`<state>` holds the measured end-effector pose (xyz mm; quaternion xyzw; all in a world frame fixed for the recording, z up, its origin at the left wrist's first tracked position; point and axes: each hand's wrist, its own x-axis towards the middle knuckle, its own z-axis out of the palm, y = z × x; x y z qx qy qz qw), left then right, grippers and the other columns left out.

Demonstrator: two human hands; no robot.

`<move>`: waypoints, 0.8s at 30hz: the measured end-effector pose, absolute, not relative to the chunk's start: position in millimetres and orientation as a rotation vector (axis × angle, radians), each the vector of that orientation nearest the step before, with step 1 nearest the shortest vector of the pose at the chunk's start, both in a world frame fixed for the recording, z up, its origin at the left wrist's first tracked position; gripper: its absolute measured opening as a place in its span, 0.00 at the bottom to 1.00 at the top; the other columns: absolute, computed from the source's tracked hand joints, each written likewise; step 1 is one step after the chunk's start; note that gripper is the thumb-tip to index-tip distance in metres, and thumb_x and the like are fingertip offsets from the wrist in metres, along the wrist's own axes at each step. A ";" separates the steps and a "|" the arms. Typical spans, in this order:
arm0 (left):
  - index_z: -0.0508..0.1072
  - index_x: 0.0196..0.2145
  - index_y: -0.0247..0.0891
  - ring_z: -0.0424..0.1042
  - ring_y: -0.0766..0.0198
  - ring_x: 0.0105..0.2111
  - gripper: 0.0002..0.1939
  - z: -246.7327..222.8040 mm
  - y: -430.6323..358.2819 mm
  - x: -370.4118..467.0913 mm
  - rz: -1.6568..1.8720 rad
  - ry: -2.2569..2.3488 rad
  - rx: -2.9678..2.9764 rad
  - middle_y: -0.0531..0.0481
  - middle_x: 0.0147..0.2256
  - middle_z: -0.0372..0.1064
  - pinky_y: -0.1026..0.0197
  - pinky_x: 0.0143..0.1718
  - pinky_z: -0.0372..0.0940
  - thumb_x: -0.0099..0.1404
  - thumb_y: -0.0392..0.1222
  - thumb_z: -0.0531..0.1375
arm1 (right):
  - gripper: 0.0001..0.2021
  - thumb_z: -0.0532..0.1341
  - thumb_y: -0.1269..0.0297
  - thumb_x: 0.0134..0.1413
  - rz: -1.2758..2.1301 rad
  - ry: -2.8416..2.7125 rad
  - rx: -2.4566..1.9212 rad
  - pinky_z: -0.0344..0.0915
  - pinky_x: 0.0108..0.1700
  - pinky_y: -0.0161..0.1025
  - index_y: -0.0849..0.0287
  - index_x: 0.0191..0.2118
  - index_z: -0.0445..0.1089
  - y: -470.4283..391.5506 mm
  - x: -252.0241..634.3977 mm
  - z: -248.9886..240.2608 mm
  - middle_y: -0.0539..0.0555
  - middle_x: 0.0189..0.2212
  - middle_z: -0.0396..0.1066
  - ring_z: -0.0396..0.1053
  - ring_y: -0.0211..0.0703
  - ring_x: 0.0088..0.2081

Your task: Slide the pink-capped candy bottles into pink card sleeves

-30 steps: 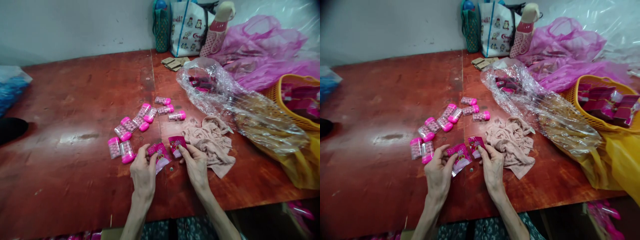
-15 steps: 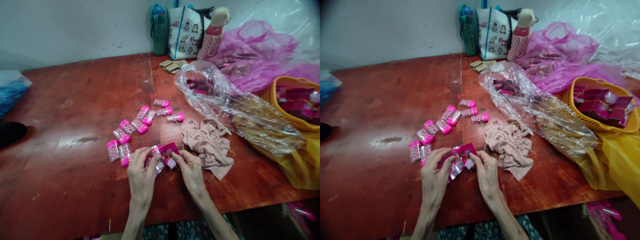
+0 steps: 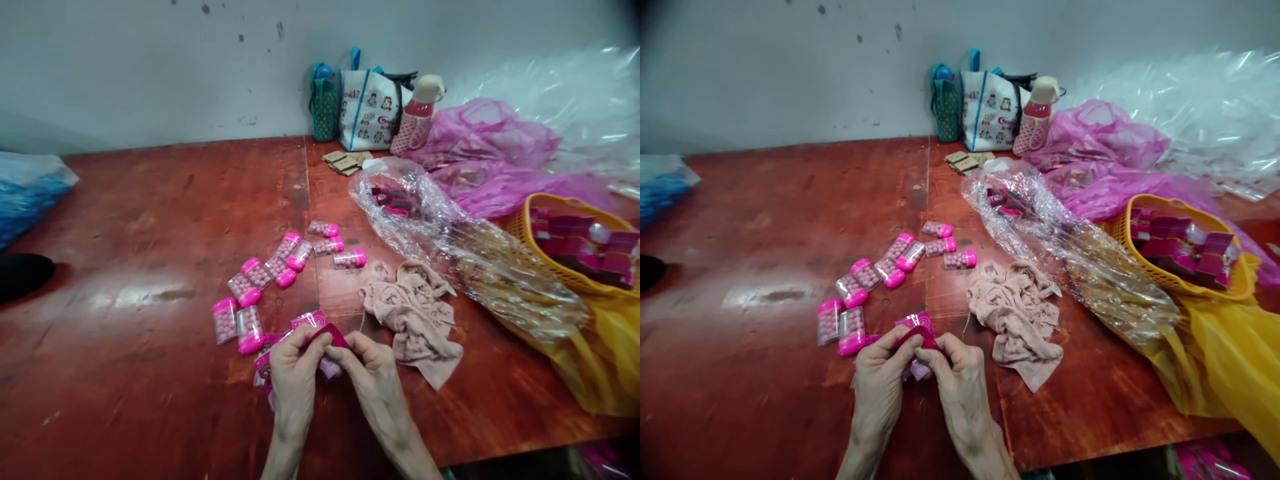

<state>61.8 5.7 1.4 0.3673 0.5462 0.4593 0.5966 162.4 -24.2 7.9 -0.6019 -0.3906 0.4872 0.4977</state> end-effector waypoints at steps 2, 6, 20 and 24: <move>0.75 0.25 0.36 0.62 0.72 0.18 0.05 3.6 4.4 61.8 1.082 1.271 0.852 0.57 0.17 0.66 0.70 0.21 0.60 0.53 0.41 0.63 | 0.13 0.57 0.65 0.54 1.105 -1.040 -1.496 0.53 0.23 0.29 0.62 0.21 0.66 -25.1 161.4 8.8 0.46 0.16 0.61 0.58 0.32 0.19; 0.76 0.26 0.36 0.65 0.69 0.22 0.05 8.1 3.1 61.4 1.108 1.296 0.971 0.56 0.20 0.67 0.68 0.24 0.62 0.54 0.41 0.63 | 0.13 0.55 0.63 0.57 0.996 -1.163 -1.544 0.50 0.22 0.31 0.61 0.23 0.66 -27.5 161.1 12.0 0.44 0.15 0.56 0.54 0.32 0.18; 0.77 0.27 0.37 0.69 0.70 0.23 0.04 11.4 1.2 51.6 1.212 1.135 0.589 0.53 0.23 0.73 0.68 0.27 0.66 0.49 0.36 0.66 | 0.10 0.65 0.60 0.46 1.323 -0.734 -1.383 0.61 0.30 0.33 0.61 0.30 0.68 -23.1 160.5 15.7 0.48 0.22 0.69 0.65 0.38 0.26; 0.77 0.23 0.36 0.70 0.70 0.22 0.04 10.0 2.5 53.4 1.283 1.127 0.445 0.54 0.21 0.73 0.69 0.25 0.66 0.45 0.33 0.68 | 0.11 0.61 0.59 0.52 1.185 -0.862 -1.482 0.57 0.27 0.31 0.61 0.24 0.69 -26.8 156.8 14.5 0.48 0.20 0.66 0.60 0.35 0.24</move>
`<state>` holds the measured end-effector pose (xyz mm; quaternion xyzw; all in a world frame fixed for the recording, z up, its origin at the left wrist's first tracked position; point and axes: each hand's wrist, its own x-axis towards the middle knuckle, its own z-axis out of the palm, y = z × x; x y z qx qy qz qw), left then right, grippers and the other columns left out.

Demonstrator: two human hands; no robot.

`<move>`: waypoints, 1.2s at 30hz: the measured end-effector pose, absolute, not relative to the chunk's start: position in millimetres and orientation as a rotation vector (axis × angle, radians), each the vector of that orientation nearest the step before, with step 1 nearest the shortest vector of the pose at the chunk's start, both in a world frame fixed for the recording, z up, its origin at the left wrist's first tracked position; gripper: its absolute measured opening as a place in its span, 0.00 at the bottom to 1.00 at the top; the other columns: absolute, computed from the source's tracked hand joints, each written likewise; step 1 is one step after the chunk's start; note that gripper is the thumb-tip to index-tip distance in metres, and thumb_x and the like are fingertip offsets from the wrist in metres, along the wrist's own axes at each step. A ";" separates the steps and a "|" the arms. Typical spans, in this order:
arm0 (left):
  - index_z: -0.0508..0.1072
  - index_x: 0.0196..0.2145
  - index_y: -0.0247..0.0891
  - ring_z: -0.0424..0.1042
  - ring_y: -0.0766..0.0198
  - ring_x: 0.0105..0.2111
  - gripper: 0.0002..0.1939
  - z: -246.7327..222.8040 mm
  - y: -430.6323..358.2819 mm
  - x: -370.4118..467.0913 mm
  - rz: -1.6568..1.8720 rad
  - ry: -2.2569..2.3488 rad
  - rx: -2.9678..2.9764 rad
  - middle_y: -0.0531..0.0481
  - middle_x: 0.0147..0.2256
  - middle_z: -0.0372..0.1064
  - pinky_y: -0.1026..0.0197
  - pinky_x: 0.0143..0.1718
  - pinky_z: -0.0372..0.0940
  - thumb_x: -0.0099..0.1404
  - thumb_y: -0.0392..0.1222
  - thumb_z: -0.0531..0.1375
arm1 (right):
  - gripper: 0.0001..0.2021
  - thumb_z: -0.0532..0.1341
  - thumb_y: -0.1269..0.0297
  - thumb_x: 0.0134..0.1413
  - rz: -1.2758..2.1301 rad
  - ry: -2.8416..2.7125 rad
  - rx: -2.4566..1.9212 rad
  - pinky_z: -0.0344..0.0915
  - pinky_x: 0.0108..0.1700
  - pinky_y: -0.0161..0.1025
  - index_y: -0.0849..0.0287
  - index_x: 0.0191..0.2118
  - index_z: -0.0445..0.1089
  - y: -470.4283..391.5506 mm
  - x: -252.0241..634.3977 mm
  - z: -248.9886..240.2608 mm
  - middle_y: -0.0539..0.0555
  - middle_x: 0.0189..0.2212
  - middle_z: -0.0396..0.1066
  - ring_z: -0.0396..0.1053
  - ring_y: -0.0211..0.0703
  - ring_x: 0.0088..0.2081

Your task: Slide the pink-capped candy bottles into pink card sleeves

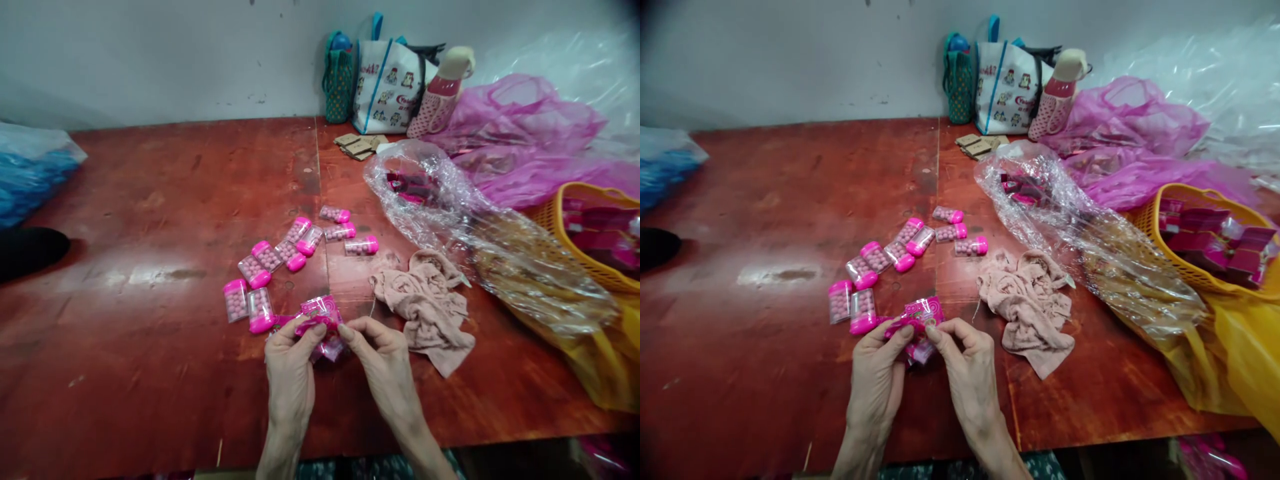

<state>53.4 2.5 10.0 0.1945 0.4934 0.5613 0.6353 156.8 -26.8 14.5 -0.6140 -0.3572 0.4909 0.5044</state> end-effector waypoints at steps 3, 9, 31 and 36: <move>0.77 0.24 0.37 0.70 0.70 0.23 0.04 5.9 0.4 54.1 1.295 1.167 0.476 0.54 0.22 0.74 0.69 0.26 0.66 0.47 0.34 0.67 | 0.13 0.56 0.59 0.57 1.111 -0.972 -1.521 0.57 0.28 0.32 0.60 0.26 0.69 -30.3 156.1 12.8 0.48 0.21 0.65 0.60 0.36 0.24; 0.76 0.27 0.37 0.70 0.71 0.24 0.04 0.8 -3.2 52.2 1.296 1.214 0.556 0.56 0.24 0.73 0.69 0.28 0.66 0.51 0.35 0.66 | 0.08 0.57 0.62 0.57 0.917 -1.138 -1.541 0.61 0.36 0.35 0.58 0.39 0.70 -27.9 155.0 13.1 0.52 0.32 0.70 0.66 0.41 0.33; 0.73 0.35 0.39 0.71 0.68 0.28 0.11 3.5 -14.8 31.6 1.513 1.493 1.078 0.53 0.31 0.72 0.68 0.31 0.67 0.52 0.31 0.64 | 0.13 0.51 0.63 0.61 0.767 -1.527 -1.556 0.60 0.32 0.37 0.60 0.33 0.72 -25.3 148.4 7.6 0.54 0.27 0.68 0.62 0.43 0.30; 0.73 0.27 0.37 0.71 0.65 0.35 0.05 -2.1 -11.6 22.2 1.472 1.454 1.151 0.52 0.31 0.71 0.66 0.35 0.67 0.51 0.31 0.64 | 0.14 0.51 0.63 0.61 0.743 -1.571 -1.565 0.62 0.34 0.38 0.60 0.32 0.72 -24.9 148.3 4.1 0.56 0.28 0.68 0.63 0.44 0.32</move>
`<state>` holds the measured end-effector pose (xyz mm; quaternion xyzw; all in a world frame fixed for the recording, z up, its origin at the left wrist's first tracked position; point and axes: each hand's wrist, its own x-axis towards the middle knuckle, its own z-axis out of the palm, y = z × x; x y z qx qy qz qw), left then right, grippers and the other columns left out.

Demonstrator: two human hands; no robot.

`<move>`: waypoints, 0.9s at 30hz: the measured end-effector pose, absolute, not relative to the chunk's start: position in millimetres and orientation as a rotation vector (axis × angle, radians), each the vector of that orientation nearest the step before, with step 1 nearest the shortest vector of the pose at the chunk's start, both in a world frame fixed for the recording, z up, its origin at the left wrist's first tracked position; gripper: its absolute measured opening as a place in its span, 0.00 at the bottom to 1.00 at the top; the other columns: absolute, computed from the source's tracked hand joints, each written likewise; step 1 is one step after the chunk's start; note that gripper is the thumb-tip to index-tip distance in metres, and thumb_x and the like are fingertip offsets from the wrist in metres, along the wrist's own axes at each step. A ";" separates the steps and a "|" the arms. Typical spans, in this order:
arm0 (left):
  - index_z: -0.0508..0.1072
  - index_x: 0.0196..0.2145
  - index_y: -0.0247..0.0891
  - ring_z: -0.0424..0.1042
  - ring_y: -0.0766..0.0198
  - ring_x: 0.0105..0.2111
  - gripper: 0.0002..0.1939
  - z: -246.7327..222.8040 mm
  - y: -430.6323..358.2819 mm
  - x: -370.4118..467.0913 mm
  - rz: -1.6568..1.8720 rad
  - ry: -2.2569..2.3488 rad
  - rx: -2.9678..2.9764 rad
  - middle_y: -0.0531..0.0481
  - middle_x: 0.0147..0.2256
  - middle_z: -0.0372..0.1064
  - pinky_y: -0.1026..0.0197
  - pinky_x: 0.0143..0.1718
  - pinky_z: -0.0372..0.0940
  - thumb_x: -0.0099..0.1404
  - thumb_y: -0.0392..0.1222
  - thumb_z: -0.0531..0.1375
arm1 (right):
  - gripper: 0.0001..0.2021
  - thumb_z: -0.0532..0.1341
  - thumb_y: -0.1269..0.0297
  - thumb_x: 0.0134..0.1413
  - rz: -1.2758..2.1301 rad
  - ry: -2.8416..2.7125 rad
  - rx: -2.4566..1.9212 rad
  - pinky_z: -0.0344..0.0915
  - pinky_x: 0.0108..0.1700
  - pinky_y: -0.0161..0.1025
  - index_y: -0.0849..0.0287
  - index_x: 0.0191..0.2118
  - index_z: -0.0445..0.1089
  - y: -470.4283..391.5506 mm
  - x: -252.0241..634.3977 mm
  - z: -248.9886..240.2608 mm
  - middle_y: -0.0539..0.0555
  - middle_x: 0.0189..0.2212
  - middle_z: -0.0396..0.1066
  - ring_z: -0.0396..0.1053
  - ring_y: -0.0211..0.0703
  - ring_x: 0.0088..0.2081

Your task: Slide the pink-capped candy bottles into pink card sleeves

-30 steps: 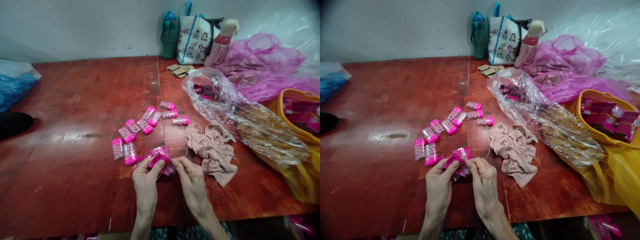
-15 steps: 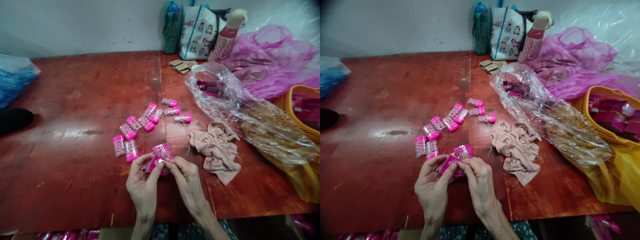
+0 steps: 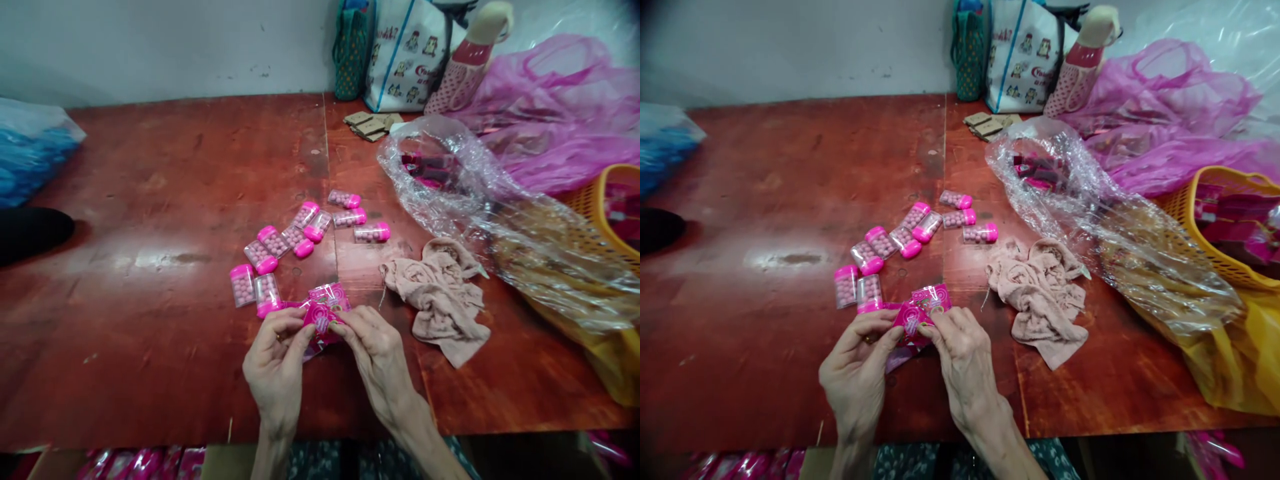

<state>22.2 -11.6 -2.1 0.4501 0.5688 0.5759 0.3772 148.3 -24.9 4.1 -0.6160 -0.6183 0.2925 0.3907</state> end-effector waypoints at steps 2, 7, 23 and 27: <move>0.74 0.28 0.38 0.71 0.65 0.34 0.06 -4.8 -11.4 18.7 1.402 1.417 1.103 0.53 0.31 0.71 0.66 0.35 0.67 0.51 0.31 0.64 | 0.13 0.52 0.64 0.61 0.740 -1.591 -1.565 0.62 0.34 0.39 0.60 0.33 0.72 -24.9 149.4 2.8 0.56 0.29 0.68 0.63 0.44 0.32; 0.74 0.34 0.38 0.70 0.68 0.26 0.11 -6.3 -12.4 16.0 1.200 1.345 0.870 0.53 0.26 0.72 0.68 0.28 0.67 0.50 0.33 0.66 | 0.08 0.56 0.68 0.58 0.784 -1.564 -1.520 0.62 0.34 0.37 0.56 0.35 0.73 -24.7 152.6 -0.5 0.53 0.30 0.68 0.63 0.42 0.33; 0.69 0.22 0.37 0.59 0.71 0.21 0.10 -11.2 -19.4 11.0 1.171 1.489 1.416 0.57 0.20 0.60 0.68 0.22 0.57 0.61 0.37 0.57 | 0.07 0.57 0.70 0.57 0.907 -1.413 -1.425 0.59 0.33 0.36 0.60 0.30 0.71 -25.3 150.1 -0.6 0.51 0.27 0.67 0.63 0.39 0.30; 0.74 0.29 0.39 0.67 0.66 0.27 0.06 -10.3 -22.7 12.6 1.423 1.512 1.675 0.53 0.27 0.68 0.64 0.31 0.63 0.55 0.30 0.61 | 0.10 0.55 0.69 0.59 0.881 -1.466 -1.438 0.56 0.32 0.36 0.59 0.29 0.69 -29.4 145.8 0.4 0.50 0.25 0.66 0.61 0.39 0.29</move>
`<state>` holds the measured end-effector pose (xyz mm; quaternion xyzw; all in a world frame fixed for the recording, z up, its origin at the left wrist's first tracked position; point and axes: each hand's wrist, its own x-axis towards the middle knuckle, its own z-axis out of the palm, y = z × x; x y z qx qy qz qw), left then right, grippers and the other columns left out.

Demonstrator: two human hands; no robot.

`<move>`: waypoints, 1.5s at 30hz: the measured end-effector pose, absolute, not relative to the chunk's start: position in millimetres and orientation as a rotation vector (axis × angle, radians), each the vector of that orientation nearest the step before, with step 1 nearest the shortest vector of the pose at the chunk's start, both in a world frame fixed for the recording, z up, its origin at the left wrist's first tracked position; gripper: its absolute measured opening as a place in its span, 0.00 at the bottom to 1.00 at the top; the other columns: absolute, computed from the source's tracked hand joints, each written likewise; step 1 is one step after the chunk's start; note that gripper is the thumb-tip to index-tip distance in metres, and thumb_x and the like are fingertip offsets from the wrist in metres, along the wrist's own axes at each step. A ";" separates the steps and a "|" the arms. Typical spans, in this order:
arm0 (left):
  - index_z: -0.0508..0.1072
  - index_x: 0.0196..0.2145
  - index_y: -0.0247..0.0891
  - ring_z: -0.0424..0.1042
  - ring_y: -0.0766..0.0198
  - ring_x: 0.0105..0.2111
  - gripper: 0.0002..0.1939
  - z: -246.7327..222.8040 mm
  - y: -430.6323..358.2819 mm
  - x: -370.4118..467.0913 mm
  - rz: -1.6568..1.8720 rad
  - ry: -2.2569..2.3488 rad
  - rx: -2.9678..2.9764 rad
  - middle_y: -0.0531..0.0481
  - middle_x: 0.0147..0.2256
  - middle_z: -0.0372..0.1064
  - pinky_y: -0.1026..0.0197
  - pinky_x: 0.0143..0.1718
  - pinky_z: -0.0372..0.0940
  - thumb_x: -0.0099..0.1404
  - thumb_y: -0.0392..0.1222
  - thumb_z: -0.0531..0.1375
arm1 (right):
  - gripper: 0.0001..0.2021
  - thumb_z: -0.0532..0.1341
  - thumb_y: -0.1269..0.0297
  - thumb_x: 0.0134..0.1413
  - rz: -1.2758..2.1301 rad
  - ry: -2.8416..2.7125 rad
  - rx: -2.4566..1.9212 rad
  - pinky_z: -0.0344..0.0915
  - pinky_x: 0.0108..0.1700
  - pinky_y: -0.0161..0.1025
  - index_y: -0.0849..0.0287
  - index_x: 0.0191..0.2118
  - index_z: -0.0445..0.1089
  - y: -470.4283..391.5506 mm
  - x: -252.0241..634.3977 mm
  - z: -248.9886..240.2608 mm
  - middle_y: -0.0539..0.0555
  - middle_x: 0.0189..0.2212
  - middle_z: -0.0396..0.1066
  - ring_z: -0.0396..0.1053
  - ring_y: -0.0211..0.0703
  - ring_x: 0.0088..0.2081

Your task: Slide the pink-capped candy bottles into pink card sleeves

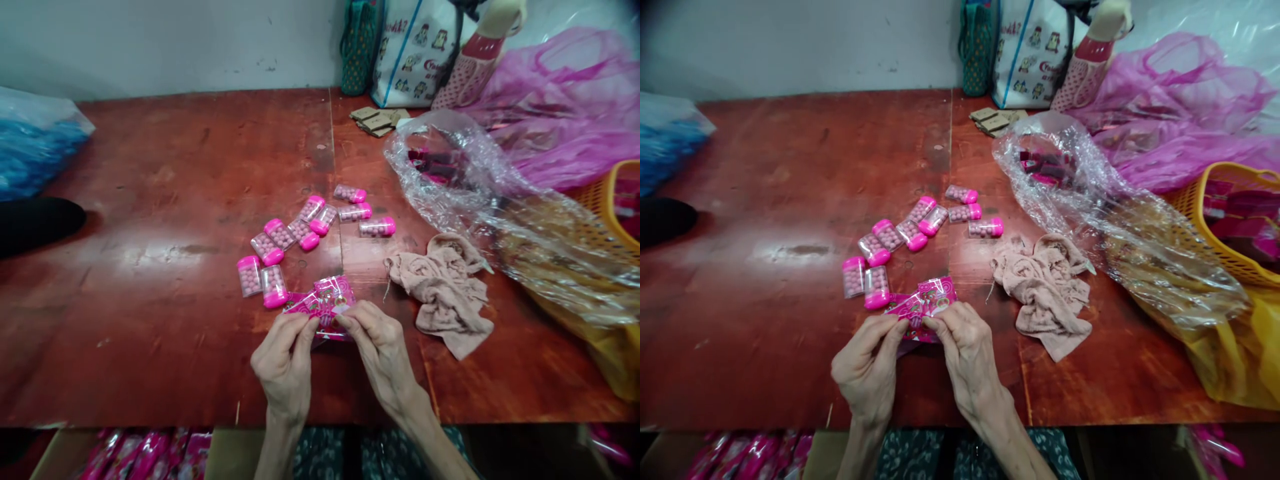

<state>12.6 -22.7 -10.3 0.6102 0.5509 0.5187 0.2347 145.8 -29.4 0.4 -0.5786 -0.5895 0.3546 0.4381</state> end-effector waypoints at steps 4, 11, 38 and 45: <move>0.73 0.28 0.39 0.68 0.64 0.29 0.07 -7.3 -29.2 13.9 1.598 1.600 1.556 0.53 0.28 0.69 0.61 0.33 0.63 0.51 0.28 0.64 | 0.11 0.52 0.68 0.61 0.811 -1.524 -1.444 0.55 0.32 0.36 0.58 0.29 0.68 -34.3 139.3 2.0 0.50 0.25 0.65 0.60 0.39 0.30; 0.70 0.22 0.37 0.69 0.59 0.41 0.08 -1.8 -36.5 5.1 1.475 1.280 1.081 0.47 0.39 0.70 0.59 0.41 0.63 0.57 0.32 0.60 | 0.13 0.52 0.68 0.61 0.789 -1.582 -1.437 0.53 0.30 0.35 0.59 0.25 0.65 -40.2 135.8 10.5 0.49 0.23 0.62 0.59 0.38 0.28; 0.76 0.21 0.35 0.69 0.68 0.27 0.04 0.4 -52.0 -31.1 1.548 1.157 0.564 0.51 0.25 0.72 0.67 0.30 0.64 0.48 0.38 0.66 | 0.05 0.61 0.65 0.52 1.317 -1.187 -1.292 0.64 0.31 0.31 0.61 0.30 0.72 -61.5 98.6 10.7 0.49 0.26 0.72 0.68 0.36 0.28; 0.75 0.22 0.34 0.70 0.69 0.26 0.08 -3.7 -41.0 -69.5 1.828 1.323 0.246 0.53 0.23 0.73 0.66 0.32 0.67 0.41 0.37 0.69 | 0.13 0.51 0.60 0.61 0.625 -1.689 -1.650 0.62 0.33 0.38 0.62 0.36 0.68 -1.1 81.6 4.4 0.55 0.27 0.69 0.65 0.42 0.28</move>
